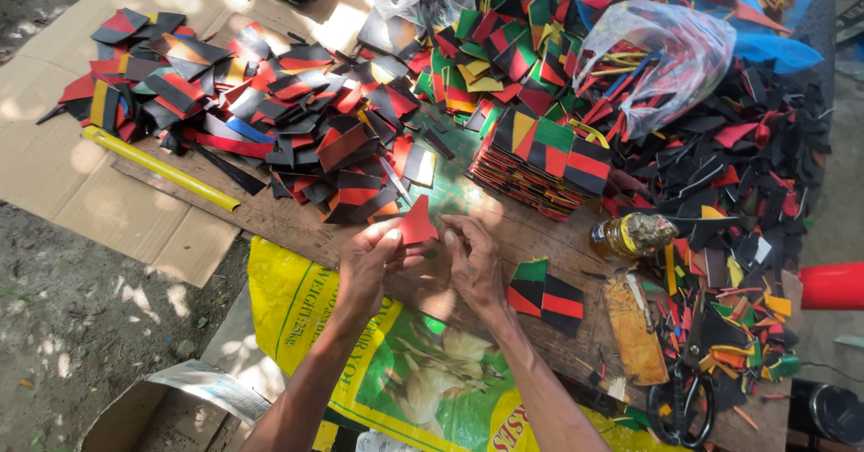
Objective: The person assembles small leather pieces by hand, aligning and pressing them together on a wooden workbench. They use a wooden block to press the pieces and a utility knife to trim edges, working with red, black, green, and yellow leather scraps.
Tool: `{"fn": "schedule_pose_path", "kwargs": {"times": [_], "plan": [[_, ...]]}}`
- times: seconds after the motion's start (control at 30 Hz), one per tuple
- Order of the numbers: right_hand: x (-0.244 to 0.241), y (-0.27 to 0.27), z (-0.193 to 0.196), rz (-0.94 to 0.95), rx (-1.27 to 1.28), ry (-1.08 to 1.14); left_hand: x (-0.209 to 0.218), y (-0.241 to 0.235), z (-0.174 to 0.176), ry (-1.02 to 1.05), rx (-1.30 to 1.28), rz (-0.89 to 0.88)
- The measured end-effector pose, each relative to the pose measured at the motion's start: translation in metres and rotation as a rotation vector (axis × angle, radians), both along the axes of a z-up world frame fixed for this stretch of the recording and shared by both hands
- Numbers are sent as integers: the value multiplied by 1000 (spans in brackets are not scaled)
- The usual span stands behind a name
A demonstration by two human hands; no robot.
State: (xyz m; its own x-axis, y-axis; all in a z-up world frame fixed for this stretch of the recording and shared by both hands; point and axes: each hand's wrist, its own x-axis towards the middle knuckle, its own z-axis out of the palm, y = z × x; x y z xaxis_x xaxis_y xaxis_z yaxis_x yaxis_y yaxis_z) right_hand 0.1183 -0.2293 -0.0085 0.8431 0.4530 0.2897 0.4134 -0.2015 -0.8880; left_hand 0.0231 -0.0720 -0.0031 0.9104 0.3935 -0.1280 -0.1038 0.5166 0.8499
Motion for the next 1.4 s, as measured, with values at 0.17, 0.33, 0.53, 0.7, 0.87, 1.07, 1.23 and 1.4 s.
{"fn": "schedule_pose_path", "kwargs": {"times": [0.17,0.33,0.53,0.7,0.87,1.07,1.23,1.4], "plan": [[8,-5,-10,39,182,207,3,-11,-7,10,-24,-9],[17,-8,-22,74,384,471,3,-17,-10,29,57,-50],[22,-26,-28,-69,371,384,7,-15,-5,124,1004,164],[24,-37,-30,-105,333,371,39,4,3,-69,1825,90],[22,-40,-25,-136,400,418,47,19,30,-212,1887,-5],[12,-39,-3,-190,131,327,23,22,69,-440,1695,257],[-8,-32,15,-196,-213,-104,0,33,67,-172,1238,385],[-19,-15,29,-92,-146,-144,0,82,57,190,1134,540]]}}
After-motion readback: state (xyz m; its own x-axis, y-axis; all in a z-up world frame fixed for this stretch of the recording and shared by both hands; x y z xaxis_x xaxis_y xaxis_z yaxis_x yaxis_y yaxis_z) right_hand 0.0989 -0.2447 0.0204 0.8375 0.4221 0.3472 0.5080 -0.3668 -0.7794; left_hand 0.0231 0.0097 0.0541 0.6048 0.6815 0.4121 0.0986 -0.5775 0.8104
